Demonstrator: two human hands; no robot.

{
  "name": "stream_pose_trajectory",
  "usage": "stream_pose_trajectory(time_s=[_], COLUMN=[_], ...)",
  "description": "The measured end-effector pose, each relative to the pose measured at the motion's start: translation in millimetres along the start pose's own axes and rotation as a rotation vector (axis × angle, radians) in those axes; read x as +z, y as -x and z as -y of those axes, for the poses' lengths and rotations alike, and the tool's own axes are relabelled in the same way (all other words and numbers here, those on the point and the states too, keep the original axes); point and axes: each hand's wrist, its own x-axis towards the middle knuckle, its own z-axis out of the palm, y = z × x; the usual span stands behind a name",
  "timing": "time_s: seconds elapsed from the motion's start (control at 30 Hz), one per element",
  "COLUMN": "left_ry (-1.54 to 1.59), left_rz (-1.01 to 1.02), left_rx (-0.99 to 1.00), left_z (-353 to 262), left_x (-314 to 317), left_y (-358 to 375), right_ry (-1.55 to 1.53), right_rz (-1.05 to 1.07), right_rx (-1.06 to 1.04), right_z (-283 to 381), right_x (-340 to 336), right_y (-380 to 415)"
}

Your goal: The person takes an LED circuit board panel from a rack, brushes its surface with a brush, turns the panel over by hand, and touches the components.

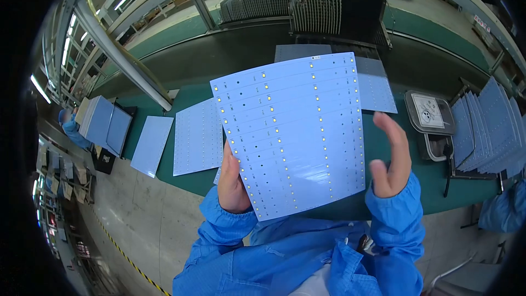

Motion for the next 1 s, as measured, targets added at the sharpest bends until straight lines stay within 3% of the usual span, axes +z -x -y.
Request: stream_pose_trajectory(time_s=[0.13,0.37,0.73,1.0], left_ry=[-0.130,-0.149,-0.080,-0.085], left_rz=[0.022,0.000,-0.053,-0.097], left_rx=[0.045,0.059,0.144,0.123], left_z=[4.6,6.7,9.3,8.2], left_x=[7.0,15.6,15.9,9.7], left_y=[-2.2,-2.0,-11.4,-10.0], right_ry=[0.239,0.270,0.213,-0.139], right_rz=[0.226,0.212,0.294,0.147], right_rx=[-0.374,-0.322,-0.273,-0.416], right_z=[36.5,53.4,54.1,29.0], right_x=[21.3,70.2,78.4,61.2], right_y=[-31.1,-44.9,-10.8,-7.3])
